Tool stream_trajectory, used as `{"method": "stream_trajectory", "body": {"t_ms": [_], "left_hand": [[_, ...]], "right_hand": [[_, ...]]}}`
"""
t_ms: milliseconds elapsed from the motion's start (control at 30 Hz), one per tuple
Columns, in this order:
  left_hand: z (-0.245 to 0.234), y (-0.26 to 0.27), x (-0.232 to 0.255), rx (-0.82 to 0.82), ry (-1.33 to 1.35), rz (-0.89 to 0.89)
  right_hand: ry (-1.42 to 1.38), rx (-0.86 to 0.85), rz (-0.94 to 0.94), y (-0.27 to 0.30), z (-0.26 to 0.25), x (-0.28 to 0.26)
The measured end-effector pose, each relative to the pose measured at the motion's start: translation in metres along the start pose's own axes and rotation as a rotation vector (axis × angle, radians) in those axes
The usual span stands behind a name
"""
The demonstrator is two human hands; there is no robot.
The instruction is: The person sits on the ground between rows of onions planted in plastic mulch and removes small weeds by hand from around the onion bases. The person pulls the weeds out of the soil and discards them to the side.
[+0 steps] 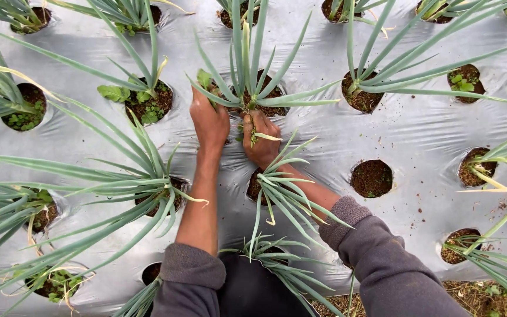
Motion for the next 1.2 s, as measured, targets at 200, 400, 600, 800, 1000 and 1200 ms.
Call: {"method": "stream_trajectory", "body": {"t_ms": [200,400,600,800,1000,1200], "left_hand": [[0.006,0.070,-0.033,0.081,-0.640,0.185],[0.005,0.065,-0.031,0.114,-0.658,0.137],[-0.003,0.064,-0.011,0.200,-0.593,0.193],[0.009,0.066,-0.027,0.164,-0.614,0.177],[0.001,0.063,-0.006,0.237,-0.704,0.243],[0.000,0.060,0.001,0.229,-0.728,0.250]], "right_hand": [[-0.074,0.016,0.073,0.001,0.000,0.005],[-0.377,0.073,0.269,-0.002,-0.017,0.026],[0.015,-0.158,0.028,-0.033,-0.063,0.106],[0.399,-0.362,-0.106,-0.031,-0.044,0.144],[0.346,-0.490,-0.265,-0.055,-0.057,0.063],[0.465,-0.657,-0.355,-0.034,-0.030,0.115]]}}
Point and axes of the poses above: each hand's wrist, its own y-axis away from the middle knuckle, its own z-axis out of the palm, x = y × z, the point moved 8 cm from there along -y, towards the middle knuckle, and after that the axes turned 2 degrees about -z, right-handed, at the moved point
